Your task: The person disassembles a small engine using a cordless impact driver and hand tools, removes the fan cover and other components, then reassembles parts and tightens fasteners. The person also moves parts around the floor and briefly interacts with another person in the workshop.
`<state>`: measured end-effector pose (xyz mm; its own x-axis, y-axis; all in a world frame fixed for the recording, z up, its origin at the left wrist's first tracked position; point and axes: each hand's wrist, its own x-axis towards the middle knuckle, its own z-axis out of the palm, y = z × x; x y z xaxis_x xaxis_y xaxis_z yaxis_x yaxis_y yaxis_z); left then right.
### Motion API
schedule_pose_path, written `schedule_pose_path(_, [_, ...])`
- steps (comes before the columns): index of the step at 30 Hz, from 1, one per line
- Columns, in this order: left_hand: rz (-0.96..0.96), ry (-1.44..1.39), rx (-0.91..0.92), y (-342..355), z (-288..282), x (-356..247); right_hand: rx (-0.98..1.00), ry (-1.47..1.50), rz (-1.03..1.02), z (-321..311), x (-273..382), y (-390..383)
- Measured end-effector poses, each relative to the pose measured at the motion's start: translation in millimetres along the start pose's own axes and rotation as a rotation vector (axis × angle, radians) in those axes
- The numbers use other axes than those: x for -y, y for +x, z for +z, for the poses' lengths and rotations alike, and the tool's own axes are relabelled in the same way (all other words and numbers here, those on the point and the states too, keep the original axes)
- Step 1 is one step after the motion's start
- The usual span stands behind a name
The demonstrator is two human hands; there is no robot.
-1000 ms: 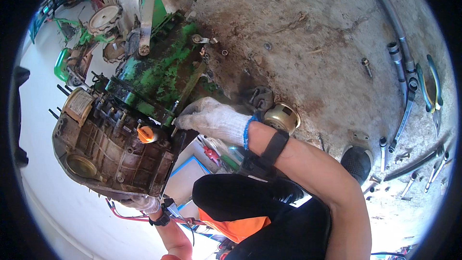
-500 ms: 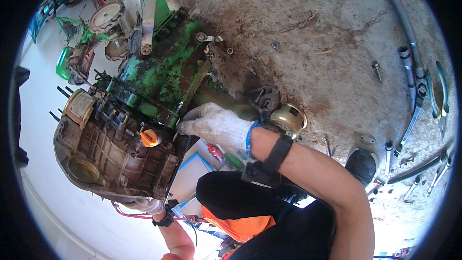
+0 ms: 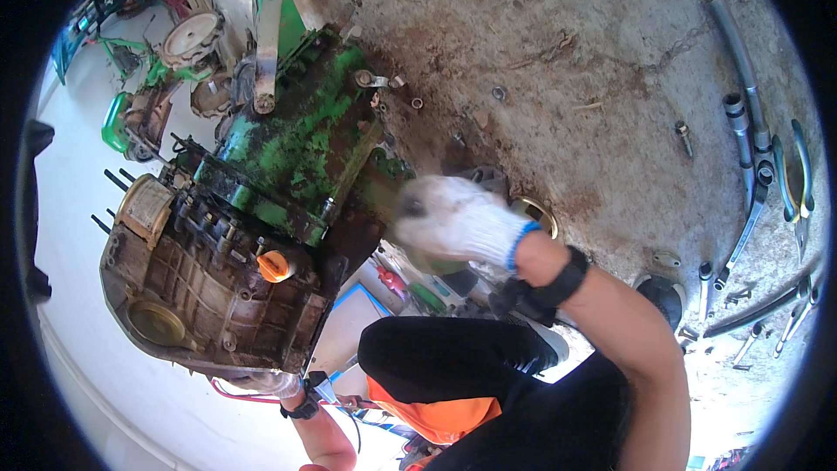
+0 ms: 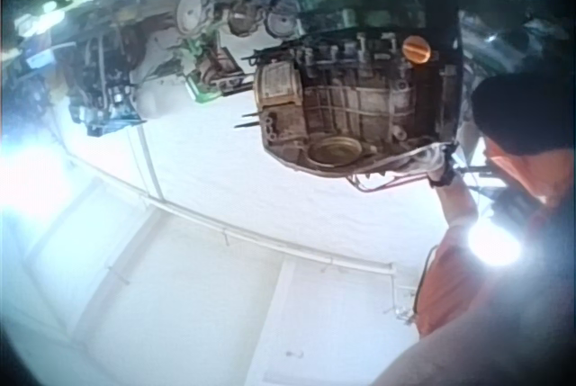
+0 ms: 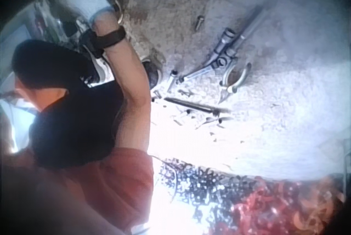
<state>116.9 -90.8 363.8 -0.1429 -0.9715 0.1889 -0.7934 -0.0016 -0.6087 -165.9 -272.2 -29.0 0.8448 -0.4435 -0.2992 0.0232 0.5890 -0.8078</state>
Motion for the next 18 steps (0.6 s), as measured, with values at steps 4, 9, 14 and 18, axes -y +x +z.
schedule_pose_path(4, [-0.001,0.001,-0.01,0.2,2.1,-0.7,0.02,-0.645,-0.018,-35.9,-0.3,-29.1])
schedule_pose_path(9, [-0.001,-0.005,-0.006,2.0,1.5,-3.0,-0.097,-0.332,-0.096,-31.9,36.4,-1.2])
schedule_pose_path(14, [0.008,-0.005,-0.001,5.2,2.0,-8.1,0.132,0.01,0.094,-5.3,68.2,47.0])
schedule_pose_path(18, [0.018,0.003,-0.004,6.5,2.9,-12.1,0.163,0.208,0.094,11.1,63.5,61.0])
